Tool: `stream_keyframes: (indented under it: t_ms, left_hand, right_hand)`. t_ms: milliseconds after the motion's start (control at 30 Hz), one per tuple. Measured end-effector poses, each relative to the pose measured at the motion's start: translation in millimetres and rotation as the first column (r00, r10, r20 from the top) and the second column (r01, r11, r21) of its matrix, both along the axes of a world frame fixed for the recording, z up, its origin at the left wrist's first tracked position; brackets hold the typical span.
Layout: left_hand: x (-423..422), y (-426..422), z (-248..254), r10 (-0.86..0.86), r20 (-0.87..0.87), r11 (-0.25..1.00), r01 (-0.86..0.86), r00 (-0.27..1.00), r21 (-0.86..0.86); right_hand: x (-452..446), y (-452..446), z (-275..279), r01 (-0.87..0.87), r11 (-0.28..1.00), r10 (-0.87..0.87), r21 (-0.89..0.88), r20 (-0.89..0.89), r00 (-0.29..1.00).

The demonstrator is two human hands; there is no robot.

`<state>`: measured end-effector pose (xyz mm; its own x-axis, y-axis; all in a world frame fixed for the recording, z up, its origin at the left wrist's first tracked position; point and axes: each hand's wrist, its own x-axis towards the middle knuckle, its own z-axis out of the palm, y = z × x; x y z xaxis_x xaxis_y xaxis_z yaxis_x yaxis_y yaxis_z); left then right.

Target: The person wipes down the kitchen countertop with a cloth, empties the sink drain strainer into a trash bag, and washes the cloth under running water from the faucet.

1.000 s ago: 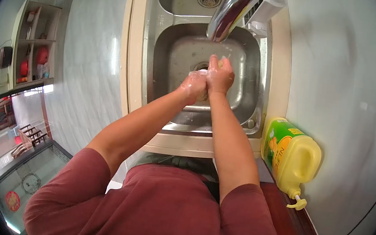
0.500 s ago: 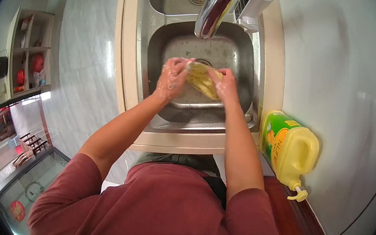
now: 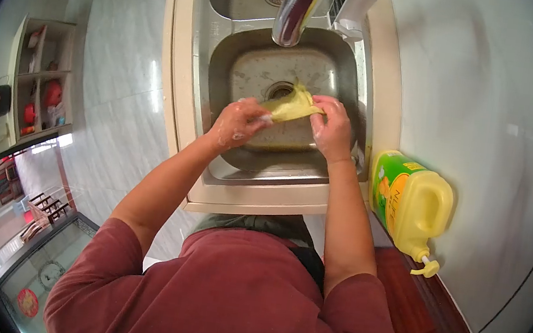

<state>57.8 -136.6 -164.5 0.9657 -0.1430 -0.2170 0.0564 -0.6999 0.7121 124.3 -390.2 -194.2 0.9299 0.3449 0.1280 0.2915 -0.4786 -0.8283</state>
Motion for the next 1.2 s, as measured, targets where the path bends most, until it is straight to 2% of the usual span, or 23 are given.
stream_keyframes:
  t_ms: [67, 100, 133, 200, 233, 267, 333, 367, 433, 467, 567, 600, 667, 700, 733, 767, 800, 900, 933, 1033, 1067, 1133, 1200]
  left_hand:
    - [-4.2, 8.0, -13.2, 0.182, 0.057, 0.975, -0.172, 0.982, -0.141]
    - [-5.7, 11.0, -20.9, 0.273, 0.076, 0.944, -0.252, 0.959, -0.213]
    - [-3.2, 9.8, -16.0, 0.354, -0.014, 0.863, -0.332, 0.935, -0.380]
    - [0.7, 1.8, -25.2, 0.415, -0.395, 0.512, -0.569, 0.820, -0.643]
    - [4.0, -3.7, -31.4, 0.366, -0.572, 0.286, -0.674, 0.734, -0.681]
    - [11.9, -11.6, -36.3, 0.414, -0.583, 0.219, -0.699, 0.699, -0.681]
    - [31.5, -30.1, -48.3, 0.497, -0.610, 0.081, -0.733, 0.617, -0.676]
    - [37.2, -36.0, -58.7, 0.458, -0.651, 0.046, -0.747, 0.606, -0.663]
    - [45.2, -45.4, -74.5, 0.373, -0.724, -0.022, -0.774, 0.580, -0.632]
    - [45.6, -48.6, -70.4, 0.316, -0.736, 0.047, -0.785, 0.599, -0.618]
    - [50.8, -59.7, -37.5, 0.270, -0.788, 0.247, -0.830, 0.554, -0.500]
    - [49.1, -63.4, -23.1, 0.232, -0.772, 0.221, -0.805, 0.591, -0.550]
    - [53.2, -59.3, 1.8, 0.180, -0.796, 0.480, -0.758, 0.578, -0.442]
    - [51.7, -57.6, 8.3, 0.162, -0.811, 0.591, -0.713, 0.563, -0.377]
    - [47.4, -60.5, 8.9, 0.134, -0.753, 0.541, -0.684, 0.644, -0.489]
    - [41.8, -66.5, 8.5, 0.110, -0.685, 0.490, -0.639, 0.720, -0.593]
    - [36.1, -70.7, 7.5, 0.092, -0.611, 0.436, -0.583, 0.786, -0.685]
    - [30.1, -67.8, 11.1, 0.127, -0.636, 0.109, -0.648, 0.762, -0.754]
    - [29.1, -62.2, 11.2, 0.202, -0.659, 0.089, -0.684, 0.724, -0.724]
    - [19.4, -40.0, 0.8, 0.384, -0.724, -0.006, -0.782, 0.574, -0.623]
    - [17.3, -33.0, -14.1, 0.417, -0.747, -0.049, -0.807, 0.518, -0.588]
    - [18.2, -24.2, -29.9, 0.406, -0.826, -0.116, -0.874, 0.392, -0.472]
    - [22.1, -27.6, -60.1, 0.347, -0.852, -0.108, -0.886, 0.392, -0.452]
  right_hand:
    - [-0.5, -3.1, 2.0, 0.112, 0.979, -0.058, 0.169, -0.295, 0.954]
    - [-2.4, -1.0, 3.7, 0.245, 0.908, -0.079, 0.341, -0.434, 0.897]
    - [-4.7, 5.9, 6.5, 0.385, 0.790, -0.062, 0.478, -0.562, 0.825]
    - [-10.9, 29.7, 19.1, 0.601, 0.542, -0.016, 0.588, -0.707, 0.707]
    - [-14.4, 48.5, 32.1, 0.670, 0.441, -0.019, 0.597, -0.741, 0.672]
    - [-18.1, 63.9, 38.5, 0.732, 0.332, -0.018, 0.595, -0.772, 0.636]
    - [-34.2, 90.3, 17.7, 0.590, 0.568, -0.124, 0.574, -0.649, 0.751]
    - [-43.0, 106.1, 14.4, 0.484, 0.700, -0.159, 0.525, -0.546, 0.823]
    - [-43.2, 120.5, 9.5, 0.295, 0.910, -0.282, 0.290, -0.088, 0.955]
    - [-38.1, 124.1, 5.8, 0.232, 0.965, -0.249, 0.119, 0.159, 0.955]
    - [3.7, 99.9, -23.8, 0.399, 0.914, -0.387, -0.073, 0.136, 0.912]
    - [9.4, 93.8, -28.3, 0.365, 0.929, -0.347, -0.057, 0.207, 0.915]
    - [18.4, 81.5, -34.1, 0.285, 0.958, -0.253, -0.040, 0.355, 0.900]
    - [16.7, 76.0, -43.7, 0.405, 0.886, -0.390, 0.227, -0.110, 0.914]
    - [14.9, 71.2, -58.7, 0.590, 0.710, -0.324, 0.385, -0.565, 0.759]
    - [15.9, 66.2, -61.9, 0.788, 0.481, -0.079, 0.385, -0.876, 0.476]
    - [11.4, 50.2, -62.0, 0.716, 0.643, 0.012, 0.273, -0.938, 0.347]
    - [-15.7, 68.1, -44.7, 0.763, 0.510, 0.129, 0.397, -0.913, 0.388]
    - [-10.5, 66.2, -8.1, 0.751, 0.529, 0.283, 0.395, -0.916, 0.283]
    - [4.1, 47.9, -27.1, 0.783, 0.602, 0.099, 0.154, -0.988, 0.118]
    - [0.9, 45.7, -13.9, 0.686, 0.625, 0.191, 0.371, -0.926, 0.327]
    - [-4.9, 53.8, 10.1, 0.611, 0.596, 0.231, 0.521, -0.840, 0.491]
    - [-20.8, 79.2, 28.1, 0.534, 0.605, 0.188, 0.591, -0.757, 0.625]
